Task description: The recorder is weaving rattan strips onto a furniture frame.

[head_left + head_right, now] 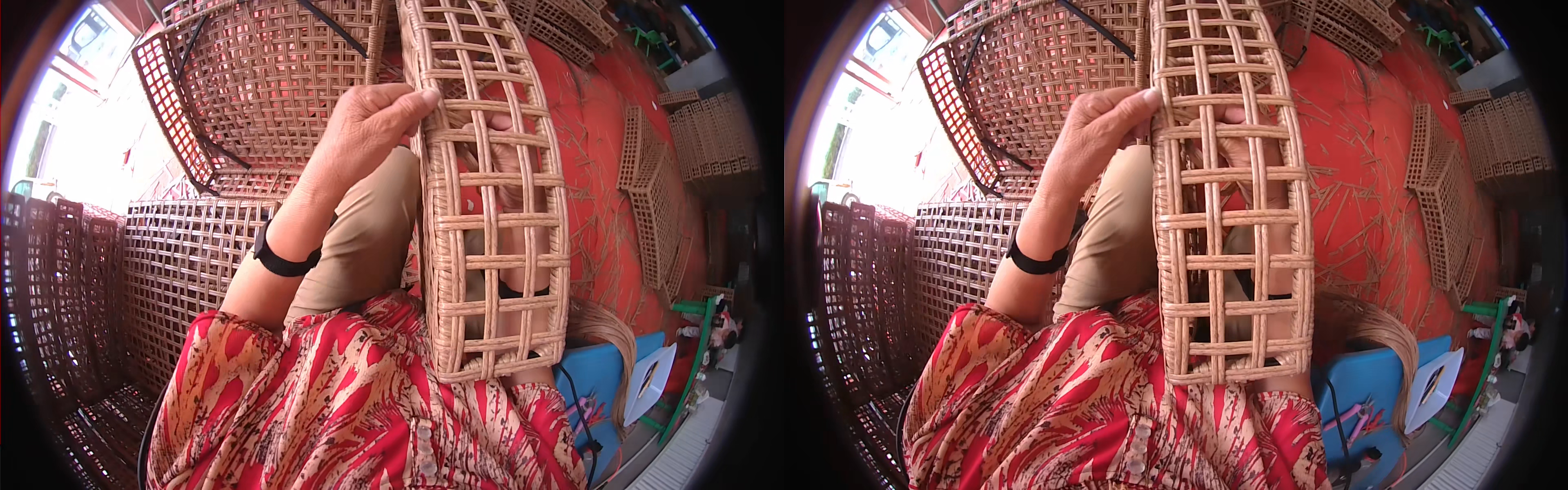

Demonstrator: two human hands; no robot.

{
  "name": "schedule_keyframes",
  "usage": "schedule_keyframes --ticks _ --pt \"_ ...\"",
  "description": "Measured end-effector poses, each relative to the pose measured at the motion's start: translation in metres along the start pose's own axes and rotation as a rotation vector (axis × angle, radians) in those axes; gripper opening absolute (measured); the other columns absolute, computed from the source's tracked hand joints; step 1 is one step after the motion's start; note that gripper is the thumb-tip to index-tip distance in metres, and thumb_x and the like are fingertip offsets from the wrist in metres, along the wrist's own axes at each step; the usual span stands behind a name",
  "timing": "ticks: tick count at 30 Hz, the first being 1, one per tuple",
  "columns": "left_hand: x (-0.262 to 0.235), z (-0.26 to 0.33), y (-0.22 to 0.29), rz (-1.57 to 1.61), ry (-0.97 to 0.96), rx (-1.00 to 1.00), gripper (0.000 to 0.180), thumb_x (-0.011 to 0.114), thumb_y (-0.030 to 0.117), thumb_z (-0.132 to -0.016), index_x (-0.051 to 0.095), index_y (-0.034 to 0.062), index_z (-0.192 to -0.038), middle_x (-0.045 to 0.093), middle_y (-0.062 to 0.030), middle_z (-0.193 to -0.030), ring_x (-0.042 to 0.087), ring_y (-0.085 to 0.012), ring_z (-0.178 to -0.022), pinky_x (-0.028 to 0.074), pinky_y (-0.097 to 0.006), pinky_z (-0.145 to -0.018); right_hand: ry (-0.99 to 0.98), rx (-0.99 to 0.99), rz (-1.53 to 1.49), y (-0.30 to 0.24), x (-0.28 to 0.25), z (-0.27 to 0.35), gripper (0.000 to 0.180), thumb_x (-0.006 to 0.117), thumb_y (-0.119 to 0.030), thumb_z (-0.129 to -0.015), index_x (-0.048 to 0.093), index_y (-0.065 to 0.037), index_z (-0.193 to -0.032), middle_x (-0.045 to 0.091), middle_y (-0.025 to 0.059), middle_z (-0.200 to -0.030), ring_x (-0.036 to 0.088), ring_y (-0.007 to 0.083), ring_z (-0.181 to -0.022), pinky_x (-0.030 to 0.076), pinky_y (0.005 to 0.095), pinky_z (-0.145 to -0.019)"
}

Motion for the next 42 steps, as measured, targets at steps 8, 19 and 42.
schedule_keyframes --ticks 8,19,42 --pt "-0.067 0.045 0.047 0.097 0.426 0.225 0.027 0.057 0.018 -0.094 0.057 0.0037 -0.071 0.043 0.0031 -0.059 0.038 -0.0062 -0.053 0.035 -0.022 -0.054 0.021 -0.073 -0.041 0.002 -0.013 -0.007 0.038 0.055 -0.032 -0.095 0.061 0.0 -0.116 0.067 0.0108 -0.101 0.065 0.0205 -0.091 0.057 0.0308 -0.076" --pt "-0.164 0.124 0.128 0.449 0.754 0.531 0.039 0.048 0.014 -0.098 0.036 0.0162 -0.061 0.03 0.0067 -0.053 0.025 -0.0057 -0.046 0.041 -0.027 -0.066 0.027 -0.15 -0.08 0.01 -0.016 -0.026 0.04 0.054 -0.033 -0.096 0.06 0.0 -0.117 0.067 0.0114 -0.102 0.065 0.0212 -0.092 0.057 0.0315 -0.076" --pt "-0.025 0.036 0.033 -0.567 0.207 0.27 0.033 0.055 0.026 -0.095 0.059 -0.0023 -0.11 0.062 -0.0124 -0.1 0.058 -0.0199 -0.096 0.045 -0.032 -0.085 0.067 -0.157 -0.136 0.021 -0.011 -0.045 0.042 0.053 -0.036 -0.096 0.059 -0.001 -0.119 0.066 0.0126 -0.105 0.064 0.0227 -0.095 0.057 0.0329 -0.077"
Point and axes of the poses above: each hand's wrist, its own z-axis away from the middle knuckle, its own x-axis out of the palm, y = z × x, the point moved 7 cm from there along -z, towards the middle knuckle
